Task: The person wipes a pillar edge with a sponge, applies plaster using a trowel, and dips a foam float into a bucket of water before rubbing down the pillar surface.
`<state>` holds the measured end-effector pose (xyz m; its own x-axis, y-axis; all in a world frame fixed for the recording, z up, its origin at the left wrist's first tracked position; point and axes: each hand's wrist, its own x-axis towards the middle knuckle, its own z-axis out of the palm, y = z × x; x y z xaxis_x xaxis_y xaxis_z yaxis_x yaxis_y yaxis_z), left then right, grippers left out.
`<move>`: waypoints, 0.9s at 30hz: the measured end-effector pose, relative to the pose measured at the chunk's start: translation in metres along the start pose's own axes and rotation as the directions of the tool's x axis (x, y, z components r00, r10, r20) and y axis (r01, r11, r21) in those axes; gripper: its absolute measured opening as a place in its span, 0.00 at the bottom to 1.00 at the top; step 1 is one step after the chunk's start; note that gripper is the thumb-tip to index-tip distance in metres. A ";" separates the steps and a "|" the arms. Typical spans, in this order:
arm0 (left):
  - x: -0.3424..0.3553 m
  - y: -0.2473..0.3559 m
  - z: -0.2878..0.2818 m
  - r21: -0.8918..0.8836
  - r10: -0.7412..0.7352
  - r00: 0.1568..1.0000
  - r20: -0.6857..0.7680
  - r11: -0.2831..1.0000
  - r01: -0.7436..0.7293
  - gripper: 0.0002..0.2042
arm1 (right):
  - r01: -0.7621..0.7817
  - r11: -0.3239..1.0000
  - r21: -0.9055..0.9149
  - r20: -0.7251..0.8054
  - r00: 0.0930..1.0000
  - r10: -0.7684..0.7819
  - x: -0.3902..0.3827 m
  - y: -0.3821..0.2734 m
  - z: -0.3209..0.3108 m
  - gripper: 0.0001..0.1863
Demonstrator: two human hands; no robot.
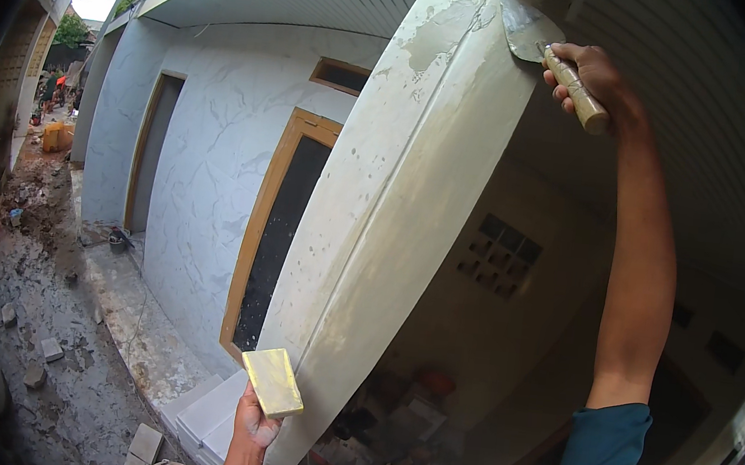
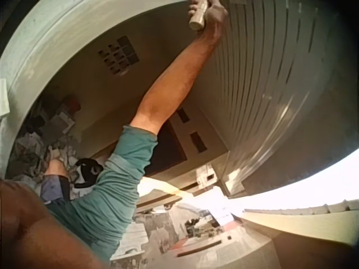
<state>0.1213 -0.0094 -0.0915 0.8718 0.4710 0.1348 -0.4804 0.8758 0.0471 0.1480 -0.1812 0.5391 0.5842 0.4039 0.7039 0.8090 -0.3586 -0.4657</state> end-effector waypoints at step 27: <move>0.235 0.131 0.673 0.367 0.163 0.331 0.929 -0.303 -0.880 0.26 | -0.153 0.843 0.516 0.181 0.981 0.067 -0.151 0.152 -0.004 0.21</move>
<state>0.1990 0.1445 0.6127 0.1215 0.2007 0.9721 -0.6566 -0.7183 0.2303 0.1824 -0.3008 0.3639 0.6394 0.5243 0.5623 0.6259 0.0697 -0.7768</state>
